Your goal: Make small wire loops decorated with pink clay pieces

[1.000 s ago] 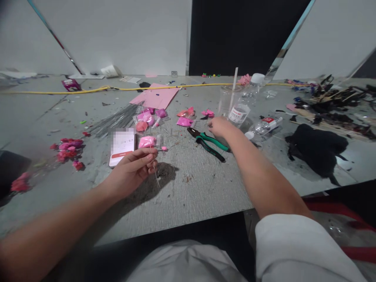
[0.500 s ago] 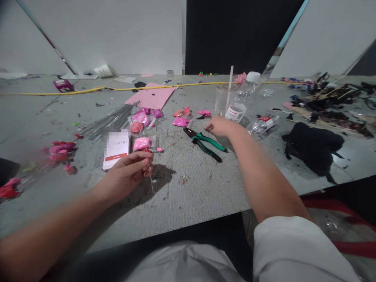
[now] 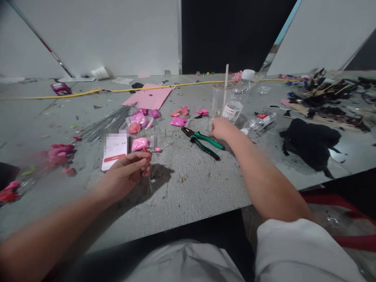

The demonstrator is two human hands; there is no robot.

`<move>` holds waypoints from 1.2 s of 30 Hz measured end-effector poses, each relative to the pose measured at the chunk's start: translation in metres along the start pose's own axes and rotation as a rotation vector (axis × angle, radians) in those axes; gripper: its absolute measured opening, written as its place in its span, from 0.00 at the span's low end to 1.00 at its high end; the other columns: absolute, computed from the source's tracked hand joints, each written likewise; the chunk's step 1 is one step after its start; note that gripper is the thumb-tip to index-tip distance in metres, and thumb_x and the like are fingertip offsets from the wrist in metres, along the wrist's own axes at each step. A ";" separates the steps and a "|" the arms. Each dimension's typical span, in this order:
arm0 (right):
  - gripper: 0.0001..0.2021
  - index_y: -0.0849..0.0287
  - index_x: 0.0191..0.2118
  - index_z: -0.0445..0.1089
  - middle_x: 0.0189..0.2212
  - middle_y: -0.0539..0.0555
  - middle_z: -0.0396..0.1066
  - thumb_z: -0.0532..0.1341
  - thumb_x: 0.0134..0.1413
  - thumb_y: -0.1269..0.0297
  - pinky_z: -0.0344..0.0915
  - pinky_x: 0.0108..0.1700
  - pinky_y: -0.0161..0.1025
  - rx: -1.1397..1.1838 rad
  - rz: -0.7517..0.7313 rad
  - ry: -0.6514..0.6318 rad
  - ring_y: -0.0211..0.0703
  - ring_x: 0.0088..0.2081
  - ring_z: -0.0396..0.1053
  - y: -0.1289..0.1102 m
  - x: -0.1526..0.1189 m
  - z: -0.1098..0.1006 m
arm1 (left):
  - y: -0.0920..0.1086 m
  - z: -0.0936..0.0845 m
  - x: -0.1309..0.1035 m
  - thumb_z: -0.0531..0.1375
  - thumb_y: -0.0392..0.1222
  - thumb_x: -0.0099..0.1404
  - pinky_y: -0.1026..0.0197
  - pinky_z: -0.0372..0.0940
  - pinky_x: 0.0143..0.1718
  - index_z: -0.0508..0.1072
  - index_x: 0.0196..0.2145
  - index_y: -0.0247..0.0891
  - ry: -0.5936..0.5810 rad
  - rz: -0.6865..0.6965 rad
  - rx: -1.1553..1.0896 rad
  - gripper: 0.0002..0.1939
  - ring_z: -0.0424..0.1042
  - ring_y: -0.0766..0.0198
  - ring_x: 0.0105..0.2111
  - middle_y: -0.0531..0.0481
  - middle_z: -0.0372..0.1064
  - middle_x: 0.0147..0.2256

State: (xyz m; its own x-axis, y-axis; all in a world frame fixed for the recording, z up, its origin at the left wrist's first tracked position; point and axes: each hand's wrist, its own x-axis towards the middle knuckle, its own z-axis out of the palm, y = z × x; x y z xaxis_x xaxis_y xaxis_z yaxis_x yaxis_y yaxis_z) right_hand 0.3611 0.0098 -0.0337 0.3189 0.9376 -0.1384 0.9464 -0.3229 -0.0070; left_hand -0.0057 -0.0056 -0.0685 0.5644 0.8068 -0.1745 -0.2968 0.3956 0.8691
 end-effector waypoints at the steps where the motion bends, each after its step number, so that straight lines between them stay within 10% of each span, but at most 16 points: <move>1: 0.02 0.58 0.34 0.82 0.37 0.62 0.84 0.70 0.57 0.68 0.73 0.45 0.47 -0.004 0.009 0.012 0.57 0.42 0.80 0.001 0.001 0.002 | 0.000 0.000 0.000 0.77 0.37 0.59 0.66 0.68 0.32 0.85 0.39 0.36 0.002 0.003 -0.002 0.11 0.73 0.69 0.30 0.50 0.75 0.34; 16: 0.22 0.71 0.60 0.76 0.55 0.78 0.77 0.62 0.63 0.70 0.75 0.50 0.52 -0.026 0.141 0.107 0.67 0.55 0.78 -0.023 0.010 0.014 | -0.001 0.000 0.002 0.78 0.39 0.58 0.65 0.67 0.32 0.86 0.39 0.37 0.002 0.022 0.045 0.11 0.71 0.68 0.30 0.50 0.72 0.29; 28: 0.08 0.60 0.41 0.77 0.39 0.64 0.80 0.60 0.64 0.66 0.70 0.46 0.47 0.086 -0.085 0.172 0.57 0.43 0.77 -0.016 -0.003 -0.003 | -0.001 -0.005 0.005 0.78 0.40 0.59 0.67 0.67 0.31 0.86 0.40 0.38 0.079 0.084 0.102 0.12 0.72 0.69 0.31 0.49 0.76 0.35; 32: 0.06 0.56 0.43 0.72 0.40 0.59 0.79 0.57 0.67 0.66 0.70 0.47 0.45 0.440 -0.231 0.439 0.50 0.41 0.76 -0.052 -0.035 -0.008 | -0.003 -0.007 0.008 0.77 0.41 0.61 0.66 0.68 0.32 0.86 0.42 0.40 0.162 0.157 0.116 0.11 0.73 0.68 0.33 0.48 0.77 0.36; 36: 0.09 0.51 0.50 0.70 0.45 0.57 0.79 0.56 0.71 0.60 0.72 0.47 0.47 0.675 -0.566 0.349 0.50 0.43 0.76 -0.111 -0.083 0.009 | -0.003 -0.007 0.009 0.76 0.39 0.62 0.64 0.71 0.35 0.86 0.44 0.39 0.183 0.229 0.073 0.12 0.75 0.67 0.33 0.47 0.79 0.38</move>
State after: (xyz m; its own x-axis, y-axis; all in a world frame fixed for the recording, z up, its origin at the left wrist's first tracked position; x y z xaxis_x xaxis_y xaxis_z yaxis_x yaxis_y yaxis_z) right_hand 0.2295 -0.0335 -0.0303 -0.0776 0.9281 0.3641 0.7707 0.2875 -0.5687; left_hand -0.0047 0.0037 -0.0760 0.3393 0.9396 -0.0449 -0.3403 0.1672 0.9253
